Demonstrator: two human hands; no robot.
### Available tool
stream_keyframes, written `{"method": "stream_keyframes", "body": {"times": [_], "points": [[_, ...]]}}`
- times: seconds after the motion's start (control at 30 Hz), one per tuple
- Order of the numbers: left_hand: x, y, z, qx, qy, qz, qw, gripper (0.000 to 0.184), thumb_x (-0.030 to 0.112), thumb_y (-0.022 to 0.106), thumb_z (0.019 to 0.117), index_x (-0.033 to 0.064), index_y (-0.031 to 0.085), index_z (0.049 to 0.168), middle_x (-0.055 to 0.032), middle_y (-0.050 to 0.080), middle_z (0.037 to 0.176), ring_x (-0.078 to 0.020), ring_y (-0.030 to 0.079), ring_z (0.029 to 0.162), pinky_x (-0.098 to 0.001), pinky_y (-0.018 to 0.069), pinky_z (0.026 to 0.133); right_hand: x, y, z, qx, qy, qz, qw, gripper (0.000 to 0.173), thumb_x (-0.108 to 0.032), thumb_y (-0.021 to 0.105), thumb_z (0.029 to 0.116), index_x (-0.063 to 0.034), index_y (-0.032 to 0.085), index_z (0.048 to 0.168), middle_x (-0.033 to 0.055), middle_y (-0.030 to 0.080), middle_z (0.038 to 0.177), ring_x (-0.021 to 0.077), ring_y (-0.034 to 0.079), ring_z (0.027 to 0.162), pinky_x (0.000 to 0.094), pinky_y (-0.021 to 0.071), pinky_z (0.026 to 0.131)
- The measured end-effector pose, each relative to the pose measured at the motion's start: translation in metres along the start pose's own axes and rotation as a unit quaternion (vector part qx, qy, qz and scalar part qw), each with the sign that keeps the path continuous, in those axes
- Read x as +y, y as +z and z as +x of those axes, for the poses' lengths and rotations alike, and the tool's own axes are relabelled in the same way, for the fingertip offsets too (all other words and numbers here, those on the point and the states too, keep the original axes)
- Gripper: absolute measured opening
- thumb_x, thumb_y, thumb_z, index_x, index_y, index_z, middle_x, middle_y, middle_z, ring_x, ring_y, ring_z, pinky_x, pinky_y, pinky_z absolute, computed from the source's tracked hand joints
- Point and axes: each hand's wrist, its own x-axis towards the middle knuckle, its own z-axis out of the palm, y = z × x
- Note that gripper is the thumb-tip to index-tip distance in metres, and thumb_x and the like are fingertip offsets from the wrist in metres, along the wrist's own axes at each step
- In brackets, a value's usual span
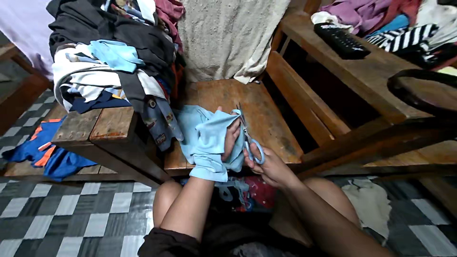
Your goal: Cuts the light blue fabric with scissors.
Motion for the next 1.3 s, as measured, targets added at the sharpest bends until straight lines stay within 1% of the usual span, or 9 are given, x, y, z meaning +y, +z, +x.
{"method": "stream_keyframes", "body": {"times": [0.2, 0.3, 0.4, 0.6, 0.9, 1.07, 1.17, 1.23, 1.3], "points": [[0.053, 0.002, -0.011, 0.012, -0.104, 0.033, 0.994, 0.042, -0.007, 0.038, 0.1048, -0.0151, 0.035, 0.146, -0.0278, 0.042, 0.150, -0.0160, 0.052, 0.130, -0.0222, 0.0413, 0.107, 0.007, -0.019, 0.001, -0.084, -0.026, -0.029, 0.996, 0.023, -0.036, 0.049, 0.1029, -0.0143, 0.055, 0.096, -0.0146, 0.055, 0.063, -0.0070, 0.045, 0.048, 0.0078, 0.0361, 0.047], [0.048, -0.005, -0.007, 0.005, -0.121, -0.028, 0.992, 0.052, -0.005, 0.033, 0.1059, -0.0024, 0.020, 0.156, -0.0172, 0.044, 0.150, -0.0096, 0.055, 0.124, -0.0225, 0.0454, 0.102, 0.008, -0.022, 0.003, -0.092, -0.033, -0.031, 0.995, 0.023, -0.038, 0.054, 0.1004, -0.0154, 0.056, 0.095, -0.0152, 0.055, 0.063, -0.0068, 0.046, 0.049, 0.0081, 0.0374, 0.048], [0.048, -0.006, -0.006, 0.010, -0.119, -0.060, 0.991, 0.057, -0.003, 0.032, 0.1068, 0.0047, 0.011, 0.160, -0.0146, 0.047, 0.146, -0.0106, 0.057, 0.121, -0.0245, 0.0478, 0.100, 0.008, -0.026, 0.005, -0.093, -0.041, -0.023, 0.995, 0.026, -0.041, 0.059, 0.0990, -0.0163, 0.057, 0.094, -0.0156, 0.055, 0.063, -0.0069, 0.048, 0.050, 0.0081, 0.0391, 0.049], [0.043, -0.007, -0.002, 0.042, -0.122, -0.123, 0.984, 0.053, 0.003, 0.028, 0.1091, 0.0112, 0.013, 0.160, -0.0116, 0.057, 0.132, -0.0135, 0.063, 0.111, -0.0292, 0.0514, 0.096, 0.005, -0.032, 0.010, -0.099, -0.037, -0.047, 0.993, 0.017, -0.032, 0.055, 0.1002, -0.0163, 0.057, 0.093, -0.0155, 0.056, 0.063, -0.0061, 0.050, 0.051, 0.0089, 0.0413, 0.051], [0.046, -0.010, -0.003, 0.034, -0.140, -0.114, 0.983, 0.052, 0.008, 0.027, 0.1106, 0.0136, 0.014, 0.161, -0.0100, 0.058, 0.135, -0.0123, 0.063, 0.112, -0.0288, 0.0505, 0.097, 0.006, -0.042, 0.016, -0.114, -0.054, -0.080, 0.989, 0.013, -0.028, 0.055, 0.0995, -0.0177, 0.057, 0.093, -0.0175, 0.055, 0.065, -0.0069, 0.050, 0.054, 0.0092, 0.0429, 0.054], [0.030, -0.017, -0.004, 0.051, -0.085, -0.178, 0.979, 0.050, 0.011, 0.026, 0.1094, 0.0181, 0.022, 0.158, -0.0067, 0.063, 0.127, -0.0161, 0.065, 0.109, -0.0358, 0.0529, 0.095, 0.004, -0.036, 0.020, -0.105, -0.038, -0.099, 0.989, 0.011, -0.019, 0.048, 0.1011, -0.0154, 0.055, 0.094, -0.0166, 0.053, 0.064, -0.0065, 0.050, 0.053, 0.0095, 0.0432, 0.054], [0.028, -0.019, -0.004, 0.062, -0.083, -0.161, 0.982, 0.050, 0.011, 0.028, 0.1095, 0.0165, 0.022, 0.159, -0.0077, 0.059, 0.135, -0.0169, 0.064, 0.113, -0.0373, 0.0520, 0.097, 0.005, -0.038, 0.027, -0.088, -0.024, -0.095, 0.991, 0.013, -0.013, 0.045, 0.1021, -0.0118, 0.056, 0.096, -0.0145, 0.053, 0.064, -0.0054, 0.050, 0.054, 0.0105, 0.0433, 0.054], [0.019, -0.031, -0.001, 0.046, -0.092, -0.145, 0.984, 0.049, 0.009, 0.022, 0.1096, 0.0106, 0.018, 0.159, -0.0121, 0.051, 0.147, -0.0193, 0.061, 0.121, -0.0376, 0.0500, 0.101, 0.005, -0.044, 0.035, -0.073, -0.016, -0.095, 0.993, 0.016, -0.015, 0.041, 0.1063, -0.0091, 0.055, 0.100, -0.0127, 0.054, 0.065, -0.0054, 0.047, 0.052, 0.0097, 0.0404, 0.051], [0.011, -0.042, 0.004, 0.079, -0.128, -0.220, 0.964, 0.058, 0.027, -0.004, 0.1077, 0.0037, 0.021, 0.155, -0.0181, 0.045, 0.150, -0.0253, 0.057, 0.124, -0.0397, 0.0477, 0.101, 0.004, -0.051, 0.043, -0.043, -0.007, -0.087, 0.995, 0.024, -0.019, 0.035, 0.1101, -0.0081, 0.055, 0.101, -0.0109, 0.054, 0.065, -0.0053, 0.044, 0.050, 0.0095, 0.0366, 0.048]]}}
